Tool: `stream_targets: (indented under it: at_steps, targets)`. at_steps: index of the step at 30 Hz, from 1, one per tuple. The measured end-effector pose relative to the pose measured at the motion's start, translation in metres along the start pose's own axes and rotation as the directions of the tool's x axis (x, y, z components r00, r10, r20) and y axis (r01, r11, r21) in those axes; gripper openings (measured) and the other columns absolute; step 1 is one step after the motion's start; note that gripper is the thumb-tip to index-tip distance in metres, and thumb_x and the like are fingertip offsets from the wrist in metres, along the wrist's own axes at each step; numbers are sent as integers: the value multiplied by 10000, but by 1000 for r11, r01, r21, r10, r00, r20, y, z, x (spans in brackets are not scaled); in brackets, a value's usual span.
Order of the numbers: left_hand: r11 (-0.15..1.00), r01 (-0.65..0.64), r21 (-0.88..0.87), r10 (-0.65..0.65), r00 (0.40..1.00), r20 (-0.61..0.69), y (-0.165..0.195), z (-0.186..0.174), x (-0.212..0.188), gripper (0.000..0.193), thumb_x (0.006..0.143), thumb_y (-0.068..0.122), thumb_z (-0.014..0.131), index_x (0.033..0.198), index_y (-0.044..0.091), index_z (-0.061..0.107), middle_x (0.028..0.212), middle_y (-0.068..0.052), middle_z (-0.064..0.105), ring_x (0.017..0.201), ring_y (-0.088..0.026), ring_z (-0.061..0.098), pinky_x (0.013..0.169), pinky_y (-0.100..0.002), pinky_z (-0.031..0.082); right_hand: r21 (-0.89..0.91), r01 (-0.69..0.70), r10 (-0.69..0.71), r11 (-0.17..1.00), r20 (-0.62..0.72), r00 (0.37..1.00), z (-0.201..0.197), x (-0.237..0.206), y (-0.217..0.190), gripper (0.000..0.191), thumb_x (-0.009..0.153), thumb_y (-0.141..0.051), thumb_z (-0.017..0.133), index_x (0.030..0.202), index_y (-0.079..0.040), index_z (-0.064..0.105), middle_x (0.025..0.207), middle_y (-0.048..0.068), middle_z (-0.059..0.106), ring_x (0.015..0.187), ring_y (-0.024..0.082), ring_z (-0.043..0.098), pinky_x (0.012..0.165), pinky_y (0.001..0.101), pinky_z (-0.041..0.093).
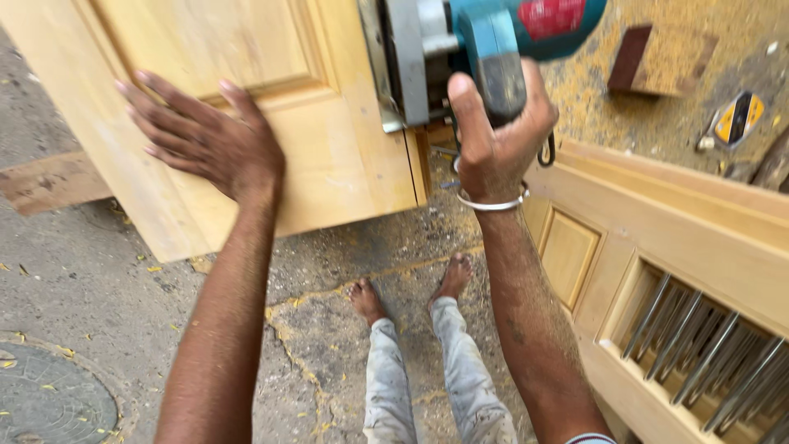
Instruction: The person changes the blade on a circular saw, then uses the saw to cut a wooden door panel. The person is sitting on the ground while performing the task.
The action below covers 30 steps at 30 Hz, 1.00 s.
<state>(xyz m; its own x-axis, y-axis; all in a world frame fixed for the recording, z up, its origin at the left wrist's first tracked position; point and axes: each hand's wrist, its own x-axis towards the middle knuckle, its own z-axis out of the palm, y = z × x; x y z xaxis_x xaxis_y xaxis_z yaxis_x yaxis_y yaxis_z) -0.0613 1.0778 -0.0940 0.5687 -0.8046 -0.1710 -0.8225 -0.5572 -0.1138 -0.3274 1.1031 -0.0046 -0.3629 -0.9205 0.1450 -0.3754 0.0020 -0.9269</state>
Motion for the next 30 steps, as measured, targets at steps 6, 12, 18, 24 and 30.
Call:
stream_targets:
  at_steps: [6,12,18,24,30]
  targets:
    - [1000,-5,9,5,1000,-28,4,-5,3,844,1106,571,367,1689,50,47,1746,-203,28,1631,-382,105,1316,-642,98,53,-122,121,991,11,993,9,17,-12,313,992,-321,732,919,-65,568,663,-40,534,544,82,569,524,254,487]
    - [997,-18,-70,16,999,-32,4,-6,5,867,1072,542,422,1681,40,63,1738,-208,40,1619,-388,95,1305,-636,90,59,-123,122,991,20,992,16,31,-19,329,1000,-312,740,929,-43,566,658,-20,543,541,86,560,528,250,454]
    - [990,-34,-136,25,998,-63,7,-8,9,908,1017,530,456,1668,26,73,1724,-227,42,1607,-402,80,1288,-645,75,17,-121,121,993,-11,993,23,45,-23,353,984,-326,741,887,-39,560,653,-13,552,555,94,568,537,261,452]
    - [985,-48,-169,35,996,-81,10,-11,8,871,1042,505,437,1675,9,102,1727,-221,80,1605,-405,108,1268,-660,94,-2,-122,122,993,-11,993,29,58,-20,328,986,-322,725,891,-45,578,633,-14,563,556,81,574,540,250,460]
    - [984,-46,-171,33,996,-79,10,-9,10,880,1028,513,440,1666,14,97,1721,-217,74,1595,-411,112,1253,-670,99,29,-137,136,990,29,990,28,60,-20,318,985,-309,717,894,-44,567,633,-18,551,552,82,562,533,252,451]
